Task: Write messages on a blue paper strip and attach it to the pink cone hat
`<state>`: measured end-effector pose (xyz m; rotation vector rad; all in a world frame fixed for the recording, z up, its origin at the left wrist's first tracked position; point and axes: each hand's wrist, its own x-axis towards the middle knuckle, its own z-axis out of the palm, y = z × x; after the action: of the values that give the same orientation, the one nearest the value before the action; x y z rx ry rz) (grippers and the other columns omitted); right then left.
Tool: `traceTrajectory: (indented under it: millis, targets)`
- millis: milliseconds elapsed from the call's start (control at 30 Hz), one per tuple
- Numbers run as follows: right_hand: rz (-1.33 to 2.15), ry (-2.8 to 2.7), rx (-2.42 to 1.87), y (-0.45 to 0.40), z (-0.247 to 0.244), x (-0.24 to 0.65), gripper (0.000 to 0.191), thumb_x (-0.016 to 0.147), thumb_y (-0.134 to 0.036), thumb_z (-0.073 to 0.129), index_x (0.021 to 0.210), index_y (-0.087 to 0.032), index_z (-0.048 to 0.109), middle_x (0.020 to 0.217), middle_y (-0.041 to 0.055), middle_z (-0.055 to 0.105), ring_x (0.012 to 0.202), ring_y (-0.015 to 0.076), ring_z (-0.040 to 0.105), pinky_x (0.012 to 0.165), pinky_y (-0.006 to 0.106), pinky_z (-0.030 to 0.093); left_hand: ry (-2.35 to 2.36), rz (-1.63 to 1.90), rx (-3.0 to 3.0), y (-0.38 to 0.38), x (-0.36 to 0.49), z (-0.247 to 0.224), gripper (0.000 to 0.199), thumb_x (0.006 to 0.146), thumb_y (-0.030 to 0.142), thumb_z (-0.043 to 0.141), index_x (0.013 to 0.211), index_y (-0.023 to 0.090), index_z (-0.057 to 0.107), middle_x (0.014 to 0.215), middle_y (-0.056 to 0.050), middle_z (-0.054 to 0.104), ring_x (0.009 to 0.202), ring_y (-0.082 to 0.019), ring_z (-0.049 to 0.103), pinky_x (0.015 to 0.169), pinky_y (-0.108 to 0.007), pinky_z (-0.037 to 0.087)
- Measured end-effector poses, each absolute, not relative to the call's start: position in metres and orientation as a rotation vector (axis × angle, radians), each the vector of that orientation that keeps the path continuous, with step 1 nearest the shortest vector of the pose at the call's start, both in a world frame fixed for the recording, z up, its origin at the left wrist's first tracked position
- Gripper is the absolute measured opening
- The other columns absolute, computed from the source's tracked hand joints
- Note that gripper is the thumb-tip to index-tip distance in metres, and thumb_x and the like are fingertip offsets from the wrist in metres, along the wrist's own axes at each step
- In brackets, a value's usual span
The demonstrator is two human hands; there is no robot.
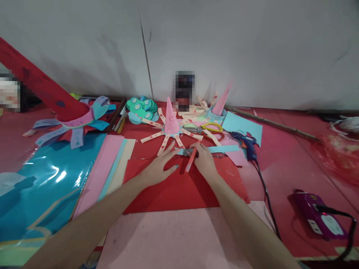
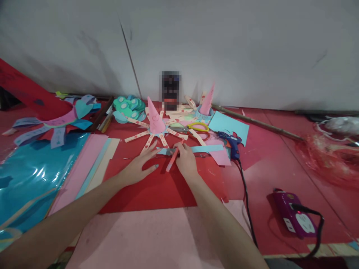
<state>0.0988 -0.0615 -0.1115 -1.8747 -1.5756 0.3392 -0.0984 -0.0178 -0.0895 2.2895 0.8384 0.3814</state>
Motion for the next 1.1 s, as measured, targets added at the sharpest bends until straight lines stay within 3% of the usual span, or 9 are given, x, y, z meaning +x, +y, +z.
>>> traceTrajectory:
  millis: [200, 367, 500, 767, 1100]
  targets:
    - [0.32, -1.579, -1.859, -0.061, -0.112, 0.098, 0.012, 0.081, -0.025, 0.051, 0.089, -0.02, 0.057, 0.088, 0.0079, 0.059, 0.084, 0.0233, 0.055, 0.075, 0.034, 0.043, 0.855, 0.344, 2.289, -0.017, -0.095, -0.094, 0.053, 0.088, 0.034, 0.043, 0.139, 0.023, 0.034, 0.148, -0.005, 0.031, 0.135, -0.019, 0.031, 0.11, -0.038, 0.03]
    - [0.299, -1.586, -1.862, -0.06, -0.115, 0.098, 0.013, 0.081, -0.027, 0.054, 0.09, -0.019, 0.057, 0.09, 0.0082, 0.06, 0.086, 0.0238, 0.056, 0.075, 0.034, 0.043, 0.839, 0.23, 2.483, -0.019, -0.089, -0.095, 0.052, 0.089, 0.032, 0.042, 0.138, 0.019, 0.033, 0.143, -0.009, 0.039, 0.135, -0.022, 0.032, 0.111, -0.043, 0.028]
    - [0.271, -1.606, -1.865, -0.059, -0.115, 0.097, 0.014, 0.081, -0.029, 0.054, 0.091, -0.02, 0.057, 0.088, 0.0081, 0.06, 0.083, 0.0232, 0.056, 0.074, 0.034, 0.042, 0.912, 0.141, 2.601, -0.021, -0.084, -0.093, 0.051, 0.091, 0.035, 0.04, 0.137, 0.014, 0.034, 0.138, -0.015, 0.045, 0.13, -0.028, 0.038, 0.107, -0.046, 0.033]
    - [0.229, -1.632, -1.871, -0.059, -0.115, 0.096, 0.014, 0.08, -0.027, 0.053, 0.091, -0.02, 0.058, 0.087, 0.008, 0.06, 0.08, 0.0222, 0.055, 0.07, 0.033, 0.042, 0.99, 0.168, 2.685, -0.025, -0.084, -0.097, 0.047, 0.092, 0.034, 0.036, 0.134, 0.013, 0.039, 0.134, -0.016, 0.049, 0.128, -0.027, 0.041, 0.107, -0.046, 0.031]
    - [0.25, -1.646, -1.889, -0.06, -0.112, 0.095, 0.014, 0.081, -0.024, 0.05, 0.091, -0.019, 0.058, 0.089, 0.0093, 0.061, 0.083, 0.0233, 0.055, 0.074, 0.035, 0.043, 0.905, 0.166, 2.715, -0.021, -0.084, -0.099, 0.046, 0.092, 0.03, 0.037, 0.132, 0.009, 0.042, 0.139, -0.015, 0.044, 0.133, -0.023, 0.034, 0.111, -0.044, 0.026]
